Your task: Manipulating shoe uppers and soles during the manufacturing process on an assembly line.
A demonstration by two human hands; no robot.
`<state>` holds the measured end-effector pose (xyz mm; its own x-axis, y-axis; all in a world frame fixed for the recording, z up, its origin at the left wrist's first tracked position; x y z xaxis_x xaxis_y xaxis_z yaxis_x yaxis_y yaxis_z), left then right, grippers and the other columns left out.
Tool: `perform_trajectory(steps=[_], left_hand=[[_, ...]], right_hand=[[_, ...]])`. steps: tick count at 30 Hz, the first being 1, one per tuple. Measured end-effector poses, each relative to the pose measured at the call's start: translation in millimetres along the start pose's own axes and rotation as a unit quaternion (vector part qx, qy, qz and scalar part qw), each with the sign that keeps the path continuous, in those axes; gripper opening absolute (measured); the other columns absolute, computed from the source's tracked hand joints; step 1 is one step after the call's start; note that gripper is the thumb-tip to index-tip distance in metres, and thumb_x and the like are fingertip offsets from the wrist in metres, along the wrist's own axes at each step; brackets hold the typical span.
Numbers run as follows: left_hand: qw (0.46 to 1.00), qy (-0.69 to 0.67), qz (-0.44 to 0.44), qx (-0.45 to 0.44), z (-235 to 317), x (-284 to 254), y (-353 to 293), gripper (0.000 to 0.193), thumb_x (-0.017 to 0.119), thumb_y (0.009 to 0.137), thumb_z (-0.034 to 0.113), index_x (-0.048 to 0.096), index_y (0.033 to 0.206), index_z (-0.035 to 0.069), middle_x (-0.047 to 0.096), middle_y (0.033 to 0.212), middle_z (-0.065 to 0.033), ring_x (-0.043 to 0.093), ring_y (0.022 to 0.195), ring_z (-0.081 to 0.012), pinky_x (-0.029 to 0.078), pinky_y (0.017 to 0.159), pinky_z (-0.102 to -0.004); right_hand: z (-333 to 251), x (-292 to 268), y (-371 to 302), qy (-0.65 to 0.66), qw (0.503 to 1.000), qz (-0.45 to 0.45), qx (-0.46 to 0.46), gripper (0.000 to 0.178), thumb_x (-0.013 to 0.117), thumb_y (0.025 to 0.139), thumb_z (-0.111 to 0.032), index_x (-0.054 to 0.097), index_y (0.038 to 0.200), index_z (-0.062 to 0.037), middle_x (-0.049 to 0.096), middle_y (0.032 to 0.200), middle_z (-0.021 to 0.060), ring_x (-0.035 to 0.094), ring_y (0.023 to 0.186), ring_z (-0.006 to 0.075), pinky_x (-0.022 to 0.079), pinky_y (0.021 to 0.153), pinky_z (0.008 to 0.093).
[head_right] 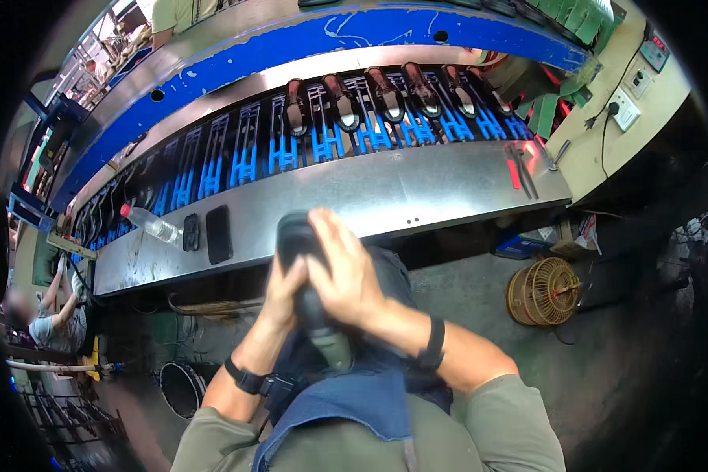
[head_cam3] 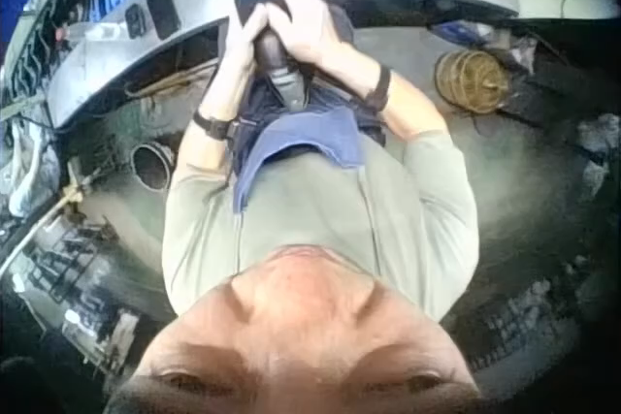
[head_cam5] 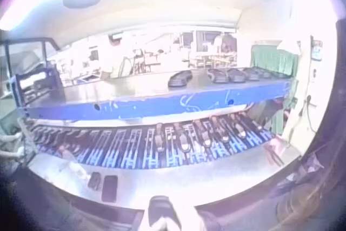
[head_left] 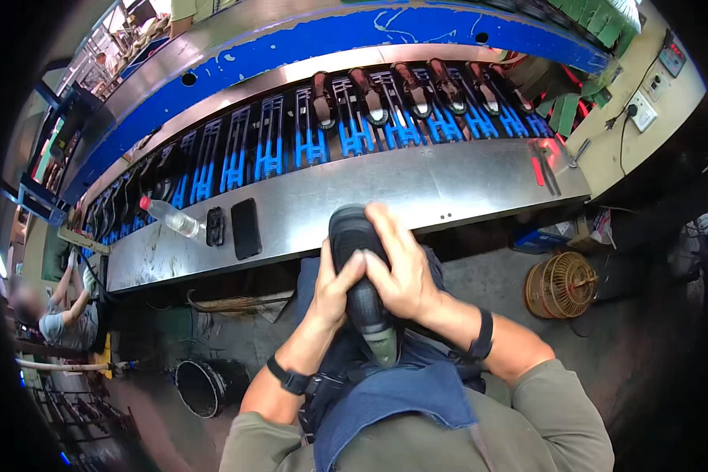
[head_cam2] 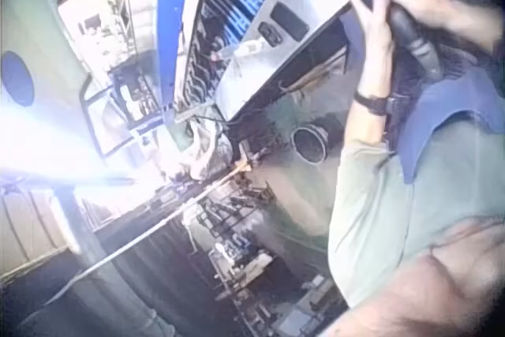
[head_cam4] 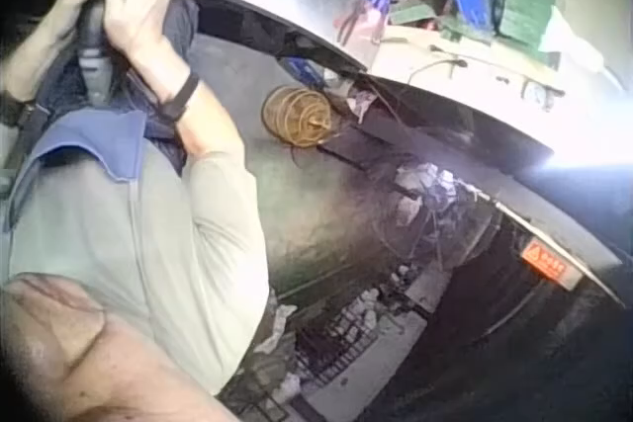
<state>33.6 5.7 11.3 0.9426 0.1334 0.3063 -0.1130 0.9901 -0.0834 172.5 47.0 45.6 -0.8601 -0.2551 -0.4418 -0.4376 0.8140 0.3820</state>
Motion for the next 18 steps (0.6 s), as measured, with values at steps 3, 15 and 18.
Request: perform_trajectory(steps=[3, 15, 18], left_hand=[[0.997, -0.083, -0.010, -0.006, -19.3, -5.2, -17.0, 0.061, 0.067, 0.095, 0.040, 0.049, 0.139, 0.004, 0.059, 0.128, -0.0104, 0.060, 0.116, -0.0235, 0.050, 0.100, -0.0383], [0.809, 0.440, -0.315, 0.230, -65.0, 28.5, -33.0, 0.094, 0.088, 0.069, 0.039, 0.044, 0.141, -0.003, 0.046, 0.142, -0.0264, 0.047, 0.133, -0.0425, 0.039, 0.109, -0.0500], [0.831, 0.392, -0.331, 0.215, -85.7, 29.0, -5.7, 0.097, 0.087, 0.069, 0.041, 0.042, 0.142, -0.006, 0.052, 0.139, -0.0252, 0.053, 0.127, -0.0417, 0.044, 0.104, -0.0474]], right_hand=[[8.0, 5.0, -21.7, 0.059, 0.994, -0.090, -0.001, 0.068, 0.061, 0.096, -0.024, 0.033, 0.152, 0.0019, 0.030, 0.158, 0.0275, 0.033, 0.146, 0.0416, 0.029, 0.120, 0.0439], [103.1, -84.7, -140.6, 0.113, 0.955, 0.157, 0.224, 0.058, 0.028, 0.107, -0.034, 0.068, 0.112, 0.0073, 0.066, 0.119, 0.0209, 0.061, 0.113, 0.0310, 0.045, 0.101, 0.0389], [126.5, -80.5, -102.5, 0.109, 0.951, 0.140, 0.253, 0.063, 0.027, 0.108, -0.039, 0.070, 0.107, 0.0072, 0.069, 0.111, 0.0186, 0.063, 0.108, 0.0281, 0.046, 0.099, 0.0368]])
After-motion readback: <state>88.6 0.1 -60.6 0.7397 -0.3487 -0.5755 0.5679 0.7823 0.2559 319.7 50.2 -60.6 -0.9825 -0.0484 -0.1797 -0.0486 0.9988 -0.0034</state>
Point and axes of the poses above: each hand's wrist, its own y-axis towards the middle knuckle, its own x-axis out of the palm, z = x × y, the point moved 4 cm from there along y, towards the middle knuckle
